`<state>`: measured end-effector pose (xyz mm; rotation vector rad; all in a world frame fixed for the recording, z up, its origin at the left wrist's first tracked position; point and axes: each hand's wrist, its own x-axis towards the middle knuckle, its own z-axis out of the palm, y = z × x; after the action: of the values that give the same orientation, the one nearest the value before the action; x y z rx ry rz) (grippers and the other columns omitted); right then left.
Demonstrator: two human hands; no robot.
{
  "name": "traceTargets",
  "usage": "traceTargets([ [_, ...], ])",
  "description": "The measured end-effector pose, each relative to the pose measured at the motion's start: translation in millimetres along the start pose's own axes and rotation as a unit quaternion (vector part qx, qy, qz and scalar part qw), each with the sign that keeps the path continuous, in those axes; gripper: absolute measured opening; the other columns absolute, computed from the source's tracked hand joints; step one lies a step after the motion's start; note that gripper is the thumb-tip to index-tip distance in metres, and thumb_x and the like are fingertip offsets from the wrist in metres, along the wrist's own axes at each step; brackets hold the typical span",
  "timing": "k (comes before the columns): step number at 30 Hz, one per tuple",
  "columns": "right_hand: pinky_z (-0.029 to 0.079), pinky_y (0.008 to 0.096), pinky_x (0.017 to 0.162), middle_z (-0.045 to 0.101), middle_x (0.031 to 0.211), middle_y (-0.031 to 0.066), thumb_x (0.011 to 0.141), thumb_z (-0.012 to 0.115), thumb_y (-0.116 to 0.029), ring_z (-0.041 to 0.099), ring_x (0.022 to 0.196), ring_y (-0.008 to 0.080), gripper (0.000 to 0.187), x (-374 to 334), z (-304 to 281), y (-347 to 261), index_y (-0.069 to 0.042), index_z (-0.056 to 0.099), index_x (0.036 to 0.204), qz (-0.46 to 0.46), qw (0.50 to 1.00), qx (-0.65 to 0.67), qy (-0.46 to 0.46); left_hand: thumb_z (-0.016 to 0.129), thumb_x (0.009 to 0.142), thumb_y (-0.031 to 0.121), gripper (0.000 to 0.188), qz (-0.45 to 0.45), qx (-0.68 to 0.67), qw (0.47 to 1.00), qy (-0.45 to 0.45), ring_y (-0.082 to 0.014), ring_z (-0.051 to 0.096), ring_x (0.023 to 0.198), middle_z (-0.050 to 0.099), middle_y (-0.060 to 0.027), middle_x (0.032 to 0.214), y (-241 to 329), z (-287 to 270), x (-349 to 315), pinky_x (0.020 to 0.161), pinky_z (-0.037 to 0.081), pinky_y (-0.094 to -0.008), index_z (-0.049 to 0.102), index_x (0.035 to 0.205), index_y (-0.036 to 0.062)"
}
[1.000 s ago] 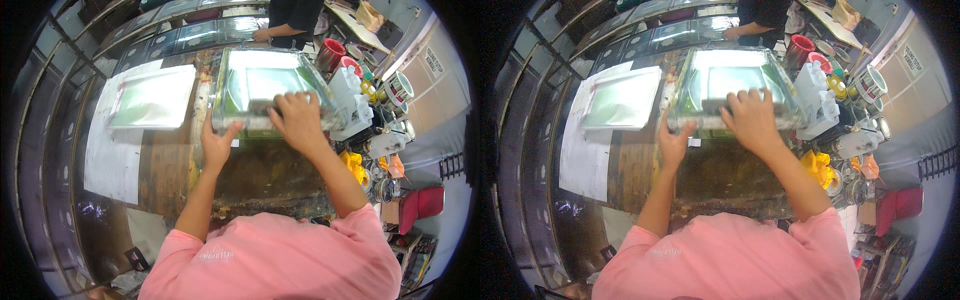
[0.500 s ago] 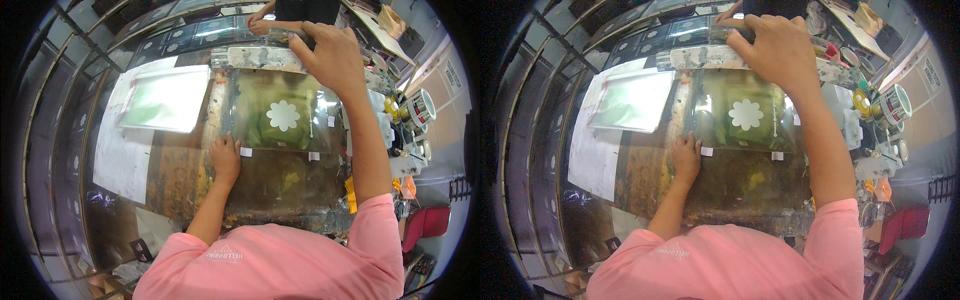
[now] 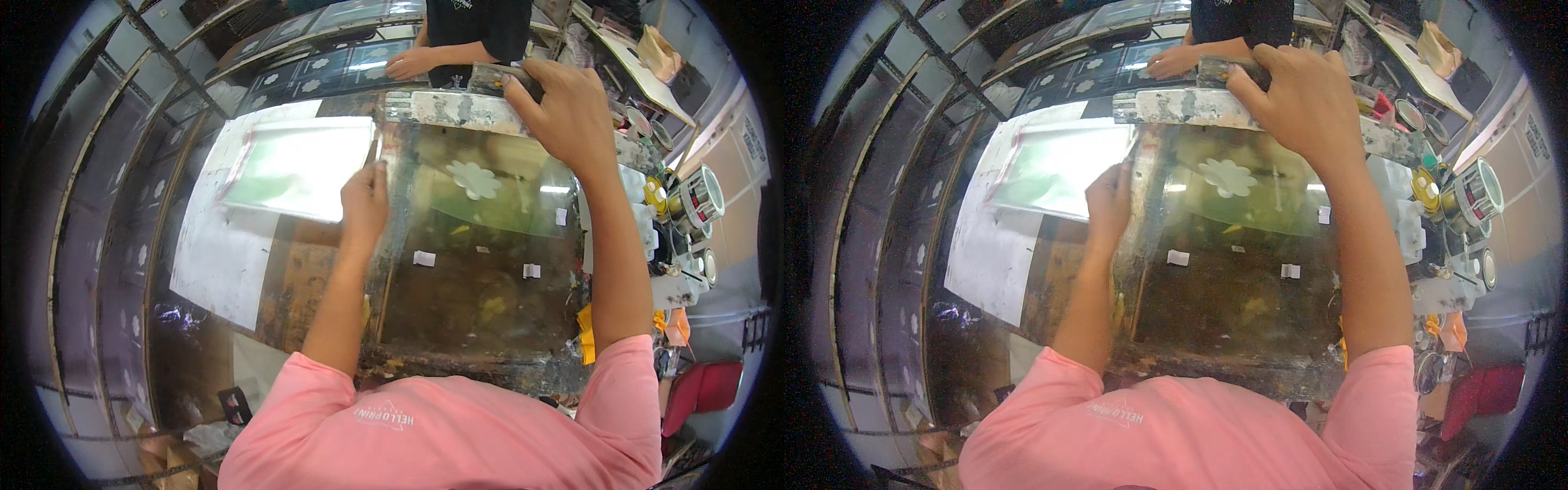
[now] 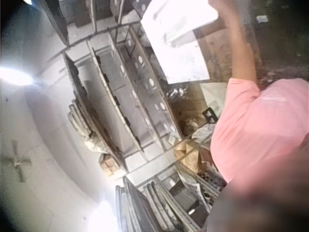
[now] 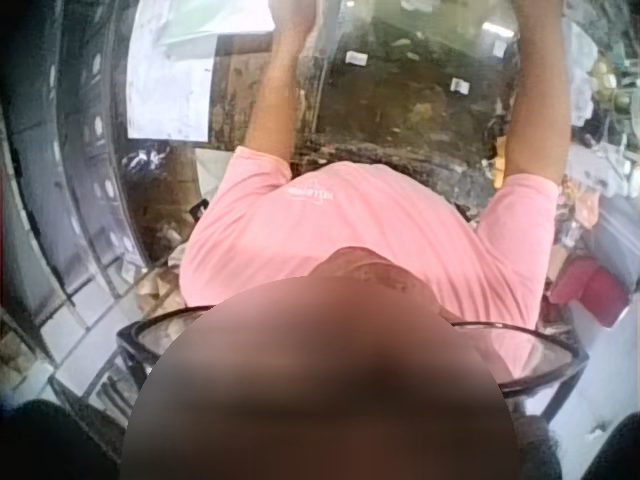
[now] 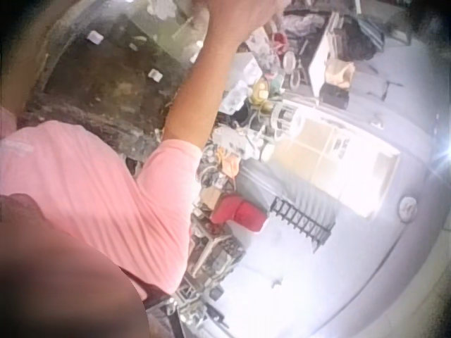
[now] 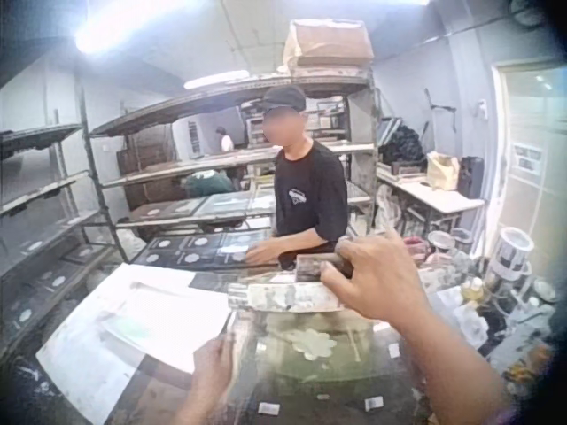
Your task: The person performs screen printing by repeatedly placing a screen with a flower stencil onto a work surface, applying green ink with a squeegee, and lifting the screen to reveal printed fabric. The process is repeated multiple times throughout the clip.
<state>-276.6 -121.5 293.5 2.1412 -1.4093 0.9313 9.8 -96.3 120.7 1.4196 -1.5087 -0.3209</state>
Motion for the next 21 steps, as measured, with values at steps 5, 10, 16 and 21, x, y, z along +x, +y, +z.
traceTargets([
  [5, 0.045, 0.0449, 0.087, 0.073, 0.091, 0.0181, 0.097, 0.065, -0.043, 0.067, 0.087, 0.0371, 0.043, -5.5, 2.9, -0.2, -0.002, 0.076, 0.104, -0.01, 0.999, -0.002, 0.033, 0.064, 0.106, 0.028, 0.034, -0.025, 0.061, 0.998, 0.022, -0.0311, 0.067, 0.067, 0.07, -0.0226, 0.075, -57.4, -54.4, 42.9, 0.07, 0.053, -0.0412, 0.079, 0.105, -0.0029],
  [10, 0.045, 0.0448, 0.086, 0.072, 0.092, 0.0184, 0.098, 0.064, -0.043, 0.067, 0.088, 0.0367, 0.043, -3.4, 0.2, -1.5, -0.002, 0.075, 0.104, 0.01, 1.0, -0.016, -0.01, 0.065, 0.102, 0.028, 0.036, -0.04, 0.088, 0.995, 0.028, -0.0358, 0.071, 0.073, 0.073, -0.0258, 0.08, -135.2, -91.9, 99.8, 0.074, 0.054, -0.0424, 0.079, 0.097, -0.0051],
  [16, 0.045, 0.0449, 0.085, 0.072, 0.093, 0.0191, 0.099, 0.064, -0.043, 0.067, 0.089, 0.0374, 0.043, -4.6, 1.0, -0.9, -0.002, 0.074, 0.101, 0.011, 1.0, -0.015, -0.013, 0.067, 0.102, 0.036, 0.049, -0.169, 0.117, 0.978, 0.042, -0.0374, 0.072, 0.088, 0.075, -0.0233, 0.101, -196.3, -104.7, 124.8, 0.084, 0.055, -0.0445, 0.07, 0.128, -0.0048],
  [21, 0.045, 0.0449, 0.084, 0.072, 0.095, 0.0198, 0.099, 0.064, -0.043, 0.066, 0.089, 0.0388, 0.044, -10.3, 5.3, 1.4, -0.001, 0.073, 0.101, -0.001, 1.0, -0.021, 0.009, 0.059, 0.107, 0.046, 0.072, 0.034, 0.298, 0.953, 0.035, -0.0415, 0.043, 0.149, 0.046, -0.0228, 0.162, -171.5, -104.6, 32.6, 0.124, 0.029, -0.0573, 0.041, 0.164, 0.0056],
])
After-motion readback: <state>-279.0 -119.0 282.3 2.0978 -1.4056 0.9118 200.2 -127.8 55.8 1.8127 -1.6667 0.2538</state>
